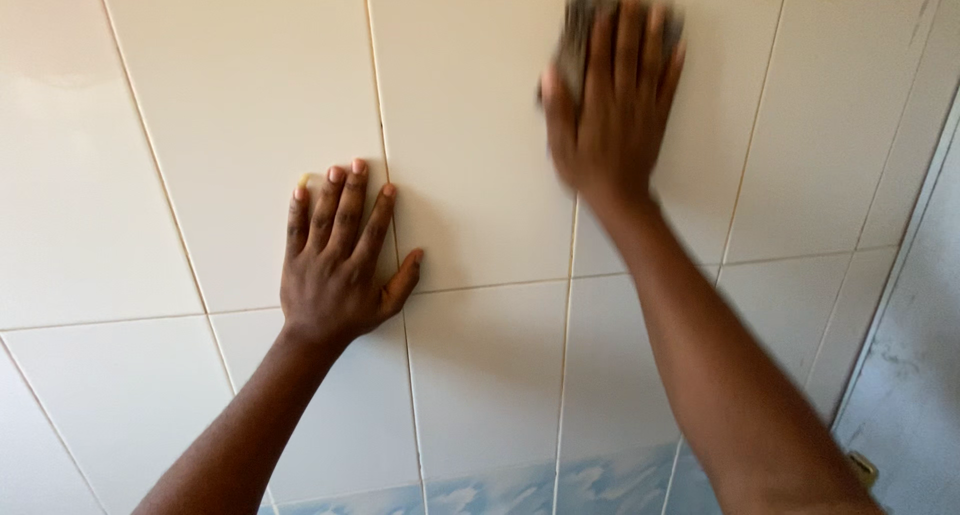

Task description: The person wipes the tiled and painted surfaces of a bathroom wall with a cloth.

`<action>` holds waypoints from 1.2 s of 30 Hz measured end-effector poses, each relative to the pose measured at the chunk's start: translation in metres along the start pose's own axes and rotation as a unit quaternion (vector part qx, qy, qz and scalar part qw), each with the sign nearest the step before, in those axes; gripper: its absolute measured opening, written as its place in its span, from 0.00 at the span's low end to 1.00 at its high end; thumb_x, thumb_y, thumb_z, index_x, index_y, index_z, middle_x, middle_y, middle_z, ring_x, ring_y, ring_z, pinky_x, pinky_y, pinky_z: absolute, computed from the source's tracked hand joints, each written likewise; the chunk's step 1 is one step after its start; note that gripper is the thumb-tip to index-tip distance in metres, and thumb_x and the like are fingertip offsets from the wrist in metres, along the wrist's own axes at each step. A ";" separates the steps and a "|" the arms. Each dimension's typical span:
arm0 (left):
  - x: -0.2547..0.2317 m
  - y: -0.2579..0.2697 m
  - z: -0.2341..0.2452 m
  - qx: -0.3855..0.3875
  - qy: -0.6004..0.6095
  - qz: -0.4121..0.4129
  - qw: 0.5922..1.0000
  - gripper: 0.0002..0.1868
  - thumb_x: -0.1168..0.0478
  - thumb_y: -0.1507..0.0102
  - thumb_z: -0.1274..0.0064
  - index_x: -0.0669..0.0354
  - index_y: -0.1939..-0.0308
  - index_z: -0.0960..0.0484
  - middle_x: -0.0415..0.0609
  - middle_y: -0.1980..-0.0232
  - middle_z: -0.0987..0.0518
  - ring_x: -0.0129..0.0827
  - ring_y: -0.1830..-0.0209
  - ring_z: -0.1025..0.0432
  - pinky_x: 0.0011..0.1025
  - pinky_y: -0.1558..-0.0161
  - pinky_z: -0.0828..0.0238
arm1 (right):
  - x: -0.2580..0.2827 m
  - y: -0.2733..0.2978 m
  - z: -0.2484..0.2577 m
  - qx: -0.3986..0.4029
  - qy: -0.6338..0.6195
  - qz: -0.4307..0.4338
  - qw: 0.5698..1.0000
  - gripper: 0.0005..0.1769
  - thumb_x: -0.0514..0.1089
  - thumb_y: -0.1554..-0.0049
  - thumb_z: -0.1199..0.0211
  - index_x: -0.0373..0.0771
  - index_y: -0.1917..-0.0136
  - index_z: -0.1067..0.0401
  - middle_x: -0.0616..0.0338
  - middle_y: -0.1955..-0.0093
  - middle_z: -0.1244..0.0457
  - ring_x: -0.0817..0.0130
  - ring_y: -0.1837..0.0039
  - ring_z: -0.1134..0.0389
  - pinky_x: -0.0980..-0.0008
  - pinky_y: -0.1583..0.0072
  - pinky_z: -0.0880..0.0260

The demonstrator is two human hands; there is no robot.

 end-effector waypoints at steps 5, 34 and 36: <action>-0.001 0.000 0.001 -0.003 0.006 0.008 1.000 0.37 0.39 0.31 0.51 0.56 0.24 0.32 0.58 0.18 0.41 0.47 0.16 0.50 0.51 0.19 0.62 | 0.007 -0.044 0.004 -0.031 0.005 0.007 0.999 0.41 0.62 0.28 0.56 0.29 0.15 0.50 0.38 0.14 0.57 0.39 0.14 0.62 0.33 0.19 0.68; -0.005 -0.002 0.003 -0.010 -0.010 0.000 1.000 0.37 0.41 0.33 0.51 0.61 0.27 0.29 0.62 0.20 0.39 0.49 0.18 0.48 0.52 0.21 0.59 | -0.091 0.026 0.024 0.049 -0.008 -0.110 0.993 0.48 0.69 0.30 0.63 0.28 0.14 0.59 0.32 0.13 0.63 0.35 0.13 0.68 0.36 0.18 0.72; -0.006 -0.003 0.004 -0.020 -0.009 -0.004 1.000 0.36 0.41 0.32 0.51 0.61 0.26 0.29 0.61 0.20 0.39 0.48 0.17 0.49 0.52 0.20 0.59 | -0.134 -0.002 0.033 0.025 0.008 -0.186 0.982 0.49 0.72 0.31 0.65 0.32 0.14 0.60 0.37 0.12 0.64 0.39 0.12 0.69 0.37 0.18 0.74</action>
Point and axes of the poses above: each hand's wrist, its own y-axis away from the middle knuckle, its own z-axis out of the back of the hand, x = y × z, the point moved 1 cm from there along -y, towards the middle knuckle
